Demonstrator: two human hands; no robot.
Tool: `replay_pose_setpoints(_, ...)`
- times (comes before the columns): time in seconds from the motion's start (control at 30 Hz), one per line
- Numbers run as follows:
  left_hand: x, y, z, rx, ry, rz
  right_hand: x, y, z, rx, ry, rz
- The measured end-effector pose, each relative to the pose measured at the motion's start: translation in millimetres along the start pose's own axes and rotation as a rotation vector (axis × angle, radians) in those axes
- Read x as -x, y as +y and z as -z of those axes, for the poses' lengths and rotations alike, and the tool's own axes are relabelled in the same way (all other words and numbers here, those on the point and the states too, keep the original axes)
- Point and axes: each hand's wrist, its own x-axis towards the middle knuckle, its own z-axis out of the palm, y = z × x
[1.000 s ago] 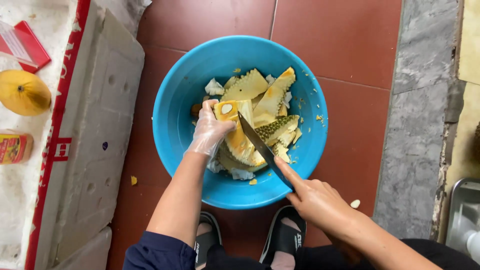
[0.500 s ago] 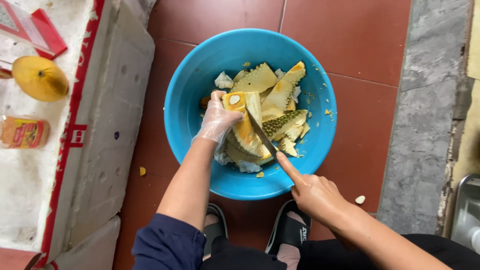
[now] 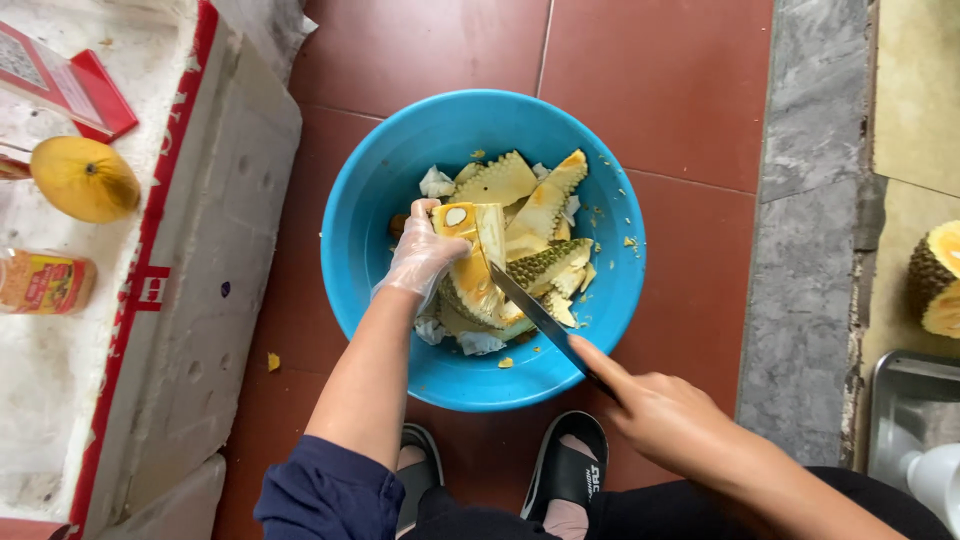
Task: Peeling and cutting a jackfruit using a large knife in a processing area
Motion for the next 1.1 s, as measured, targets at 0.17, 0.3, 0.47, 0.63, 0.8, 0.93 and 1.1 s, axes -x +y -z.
replay_pose_setpoints(0.17, -17.0, -49.7, -10.8, 0.424, 0.01, -0.013, -8.4, 13.8, 10.7, -0.306, 0.071, -0.064)
replay_pose_setpoints(0.3, -14.4, -76.8, -24.6, 0.723, 0.121, -0.163, -40.6, -9.2, 18.2, -0.477, 0.167, 0.118)
replay_pose_setpoints(0.47, 29.7, -86.1, -13.8, 0.849, 0.045, -0.223, -31.7, -35.6, -3.0, -0.445, 0.107, 0.148)
replay_pose_setpoints(0.63, 59.5, -63.3, -13.1, 0.771, 0.36, -0.725, -22.7, -39.6, -9.9, -0.429, 0.234, 0.296)
replay_pose_setpoints(0.8, 28.0, -83.9, -36.5, 0.463, 0.626, -0.951, -52.2, -43.5, 0.1, -0.287, 0.33, 0.249)
replay_pose_setpoints(0.93, 51.4, -97.3, -42.6, 0.556, 0.478, -0.711, -89.8, -25.4, -21.7, -0.169, 0.374, 0.278)
replay_pose_setpoints(1.1, 65.4, -77.3, -5.0, 0.563, 0.381, -0.074, -61.9, -36.8, -31.7, -0.269, 0.231, 0.245)
